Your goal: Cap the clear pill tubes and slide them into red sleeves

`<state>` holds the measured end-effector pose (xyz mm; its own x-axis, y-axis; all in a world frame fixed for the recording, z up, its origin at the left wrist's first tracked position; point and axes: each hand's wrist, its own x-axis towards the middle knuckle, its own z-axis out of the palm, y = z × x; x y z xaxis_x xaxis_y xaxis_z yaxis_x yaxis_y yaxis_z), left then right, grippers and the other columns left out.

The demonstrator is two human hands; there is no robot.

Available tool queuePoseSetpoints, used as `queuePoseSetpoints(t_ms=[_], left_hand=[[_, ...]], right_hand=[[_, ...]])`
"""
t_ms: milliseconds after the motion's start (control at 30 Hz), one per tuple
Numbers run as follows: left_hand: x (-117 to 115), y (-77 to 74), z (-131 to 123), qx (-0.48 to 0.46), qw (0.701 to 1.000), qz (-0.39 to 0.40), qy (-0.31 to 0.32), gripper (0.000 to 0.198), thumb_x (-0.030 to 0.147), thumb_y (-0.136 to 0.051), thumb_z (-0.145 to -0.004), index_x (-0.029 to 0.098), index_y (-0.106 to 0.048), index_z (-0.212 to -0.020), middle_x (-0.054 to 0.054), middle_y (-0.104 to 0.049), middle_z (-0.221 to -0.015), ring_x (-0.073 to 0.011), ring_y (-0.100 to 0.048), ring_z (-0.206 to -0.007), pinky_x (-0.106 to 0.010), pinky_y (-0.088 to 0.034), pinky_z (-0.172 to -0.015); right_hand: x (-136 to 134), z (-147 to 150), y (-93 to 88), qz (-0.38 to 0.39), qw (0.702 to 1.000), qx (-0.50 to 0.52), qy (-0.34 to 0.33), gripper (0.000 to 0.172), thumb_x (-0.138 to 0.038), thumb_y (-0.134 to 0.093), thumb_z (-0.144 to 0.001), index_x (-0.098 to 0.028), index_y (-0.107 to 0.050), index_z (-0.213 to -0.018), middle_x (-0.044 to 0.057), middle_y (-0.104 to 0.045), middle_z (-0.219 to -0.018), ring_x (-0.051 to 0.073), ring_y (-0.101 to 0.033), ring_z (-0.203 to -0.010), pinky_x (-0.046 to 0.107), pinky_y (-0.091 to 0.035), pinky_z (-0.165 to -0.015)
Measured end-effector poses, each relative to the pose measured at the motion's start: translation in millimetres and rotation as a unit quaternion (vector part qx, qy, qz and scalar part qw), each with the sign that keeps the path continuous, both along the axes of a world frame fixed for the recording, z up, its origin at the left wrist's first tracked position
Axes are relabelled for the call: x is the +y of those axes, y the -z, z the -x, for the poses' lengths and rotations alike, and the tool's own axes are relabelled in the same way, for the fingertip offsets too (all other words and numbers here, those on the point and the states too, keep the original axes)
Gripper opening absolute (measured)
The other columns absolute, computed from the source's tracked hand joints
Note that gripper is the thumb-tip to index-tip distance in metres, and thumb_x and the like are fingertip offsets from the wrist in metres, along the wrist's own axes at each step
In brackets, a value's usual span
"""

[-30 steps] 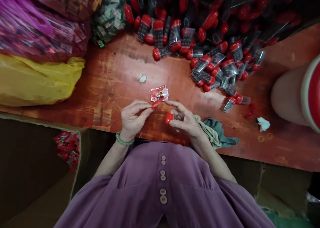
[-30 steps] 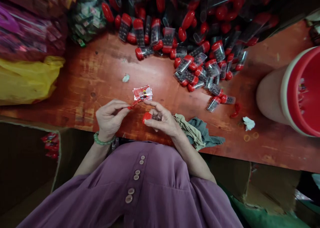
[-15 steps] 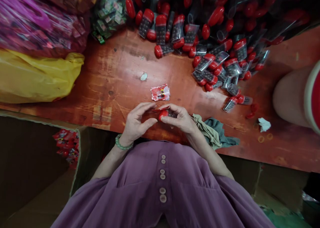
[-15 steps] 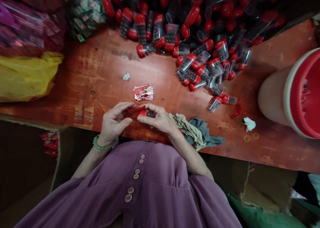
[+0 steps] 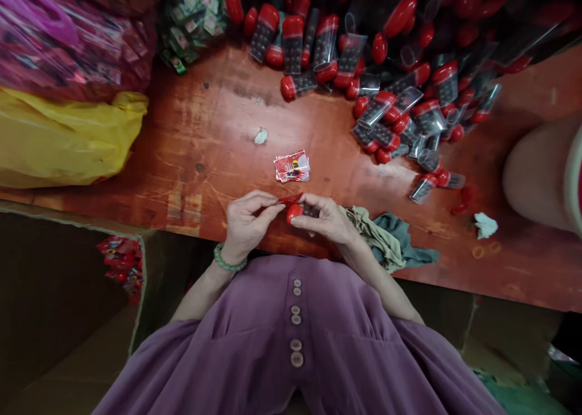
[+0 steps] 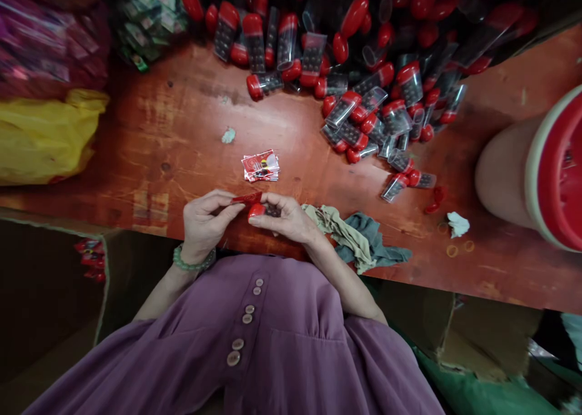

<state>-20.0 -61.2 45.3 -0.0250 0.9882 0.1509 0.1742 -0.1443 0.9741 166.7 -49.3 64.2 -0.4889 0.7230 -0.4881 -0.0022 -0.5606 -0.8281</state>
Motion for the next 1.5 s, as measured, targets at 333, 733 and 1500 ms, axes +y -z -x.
queuePoseSetpoints(t_ms=[333, 733, 1500], left_hand=[[0.8, 8.6, -4.4, 0.005, 0.999, 0.010, 0.030, 0.005, 0.019, -0.073, -0.079, 0.018, -0.072, -0.075, -0.001, -0.073, -0.073, -0.0112, -0.067, -0.066, -0.023, -0.055, -0.065], [1.3, 11.9, -2.5, 0.061, 0.998, -0.018, 0.019, 0.012, 0.020, -0.067, -0.085, 0.017, -0.075, -0.077, -0.003, -0.076, -0.073, -0.0128, -0.069, -0.065, -0.026, -0.057, -0.065], [-4.4, 18.8, 2.9, 0.202, 0.950, -0.233, 0.058, 0.012, 0.014, -0.063, -0.086, 0.020, -0.069, -0.095, -0.006, -0.078, -0.094, -0.0181, -0.070, -0.084, -0.034, -0.057, -0.078]], right_hand=[[2.1, -9.3, 0.6, -0.041, 0.998, -0.045, 0.009, 0.035, -0.040, -0.077, -0.079, -0.022, -0.068, -0.107, -0.006, -0.057, -0.069, 0.005, -0.044, -0.050, 0.017, -0.038, -0.045], [-0.2, -1.7, 3.5, -0.107, 0.990, -0.084, 0.019, 0.034, -0.038, -0.077, -0.079, -0.022, -0.070, -0.108, 0.000, -0.069, -0.094, 0.013, -0.061, -0.082, 0.029, -0.050, -0.080], [-3.7, -28.7, -30.1, 0.043, 0.996, 0.081, 0.023, 0.038, -0.036, -0.072, -0.086, -0.022, -0.051, -0.113, -0.006, -0.064, -0.074, 0.002, -0.041, -0.040, 0.013, -0.031, -0.034]])
